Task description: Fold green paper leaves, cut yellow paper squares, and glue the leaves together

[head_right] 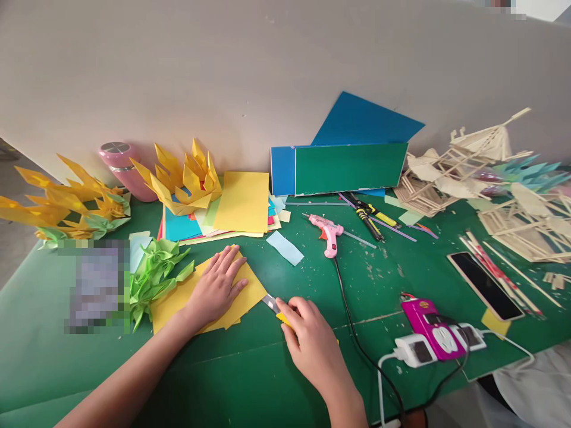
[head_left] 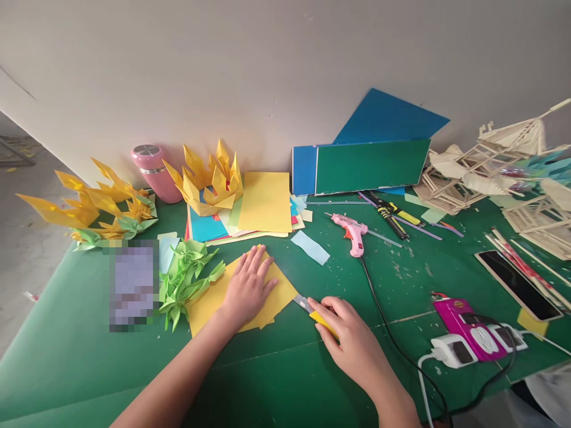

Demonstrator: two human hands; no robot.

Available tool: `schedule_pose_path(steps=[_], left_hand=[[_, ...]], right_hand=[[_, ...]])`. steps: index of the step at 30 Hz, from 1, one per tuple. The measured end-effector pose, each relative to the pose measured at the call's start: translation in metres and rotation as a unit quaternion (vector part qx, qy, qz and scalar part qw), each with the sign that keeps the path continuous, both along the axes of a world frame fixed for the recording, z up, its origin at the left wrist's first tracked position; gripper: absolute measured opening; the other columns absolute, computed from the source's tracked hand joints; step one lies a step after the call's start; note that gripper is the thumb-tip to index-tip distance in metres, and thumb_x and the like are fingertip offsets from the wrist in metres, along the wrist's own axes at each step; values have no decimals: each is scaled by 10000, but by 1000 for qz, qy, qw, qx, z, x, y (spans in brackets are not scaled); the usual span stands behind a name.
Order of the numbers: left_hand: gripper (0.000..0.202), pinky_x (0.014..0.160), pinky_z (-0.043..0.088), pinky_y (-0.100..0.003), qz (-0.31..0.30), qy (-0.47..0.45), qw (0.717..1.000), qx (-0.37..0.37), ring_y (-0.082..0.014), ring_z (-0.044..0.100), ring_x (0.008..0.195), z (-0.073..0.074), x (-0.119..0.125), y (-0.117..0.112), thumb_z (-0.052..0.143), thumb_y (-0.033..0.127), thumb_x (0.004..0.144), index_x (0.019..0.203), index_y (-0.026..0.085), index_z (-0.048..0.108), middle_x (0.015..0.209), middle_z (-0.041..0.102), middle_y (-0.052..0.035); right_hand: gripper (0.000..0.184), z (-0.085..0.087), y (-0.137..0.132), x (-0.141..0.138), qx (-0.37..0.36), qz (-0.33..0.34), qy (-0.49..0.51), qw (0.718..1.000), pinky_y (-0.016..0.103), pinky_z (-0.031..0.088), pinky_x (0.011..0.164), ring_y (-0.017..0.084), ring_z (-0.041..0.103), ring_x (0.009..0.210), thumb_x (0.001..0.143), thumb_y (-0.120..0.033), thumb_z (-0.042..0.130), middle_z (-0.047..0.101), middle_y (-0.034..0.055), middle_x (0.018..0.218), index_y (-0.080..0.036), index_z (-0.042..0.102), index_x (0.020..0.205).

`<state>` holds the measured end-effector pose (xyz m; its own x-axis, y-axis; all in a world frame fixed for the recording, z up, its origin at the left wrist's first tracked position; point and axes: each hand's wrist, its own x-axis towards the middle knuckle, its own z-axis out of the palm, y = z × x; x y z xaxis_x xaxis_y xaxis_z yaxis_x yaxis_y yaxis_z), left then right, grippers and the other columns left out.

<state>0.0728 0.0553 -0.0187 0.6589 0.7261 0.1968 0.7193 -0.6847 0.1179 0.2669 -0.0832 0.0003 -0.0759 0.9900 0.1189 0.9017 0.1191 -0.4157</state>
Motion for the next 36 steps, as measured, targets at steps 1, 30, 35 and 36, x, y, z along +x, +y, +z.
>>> schedule_pose_path(steps=[1,30,35,36], left_hand=[[468,1085,357,-493,1,2,1000,4,-334,383,1344,0,1,-1,411,428,928,1248,118,555,1432,449,-193],[851,1137,254,-445,2,10,1000,19,-318,328,1378,-5,1,-4,299,679,858,1380,16,409,1475,372,-181],[857,1136,250,-453,3,5,1000,18,-322,323,1380,-7,1,-4,295,695,849,1389,39,405,1479,371,-179],[854,1136,249,-455,2,1,1000,17,-321,322,1381,-7,1,-4,299,697,847,1393,48,401,1480,370,-178]], right_hand=[[394,-1,0,-1,7,1,-4,1000,334,561,693,227,612,882,907,-166,413,604,95,976,-236,546,1271],[387,-7,17,5,62,-18,-36,997,293,509,607,202,578,771,985,-306,325,619,92,866,-204,649,1171],[351,-7,31,3,66,-6,-37,997,301,512,635,201,573,787,976,-276,365,615,87,874,-211,643,1181],[349,-8,34,2,64,-6,-37,997,305,514,640,201,572,788,975,-275,369,615,87,877,-210,643,1182]])
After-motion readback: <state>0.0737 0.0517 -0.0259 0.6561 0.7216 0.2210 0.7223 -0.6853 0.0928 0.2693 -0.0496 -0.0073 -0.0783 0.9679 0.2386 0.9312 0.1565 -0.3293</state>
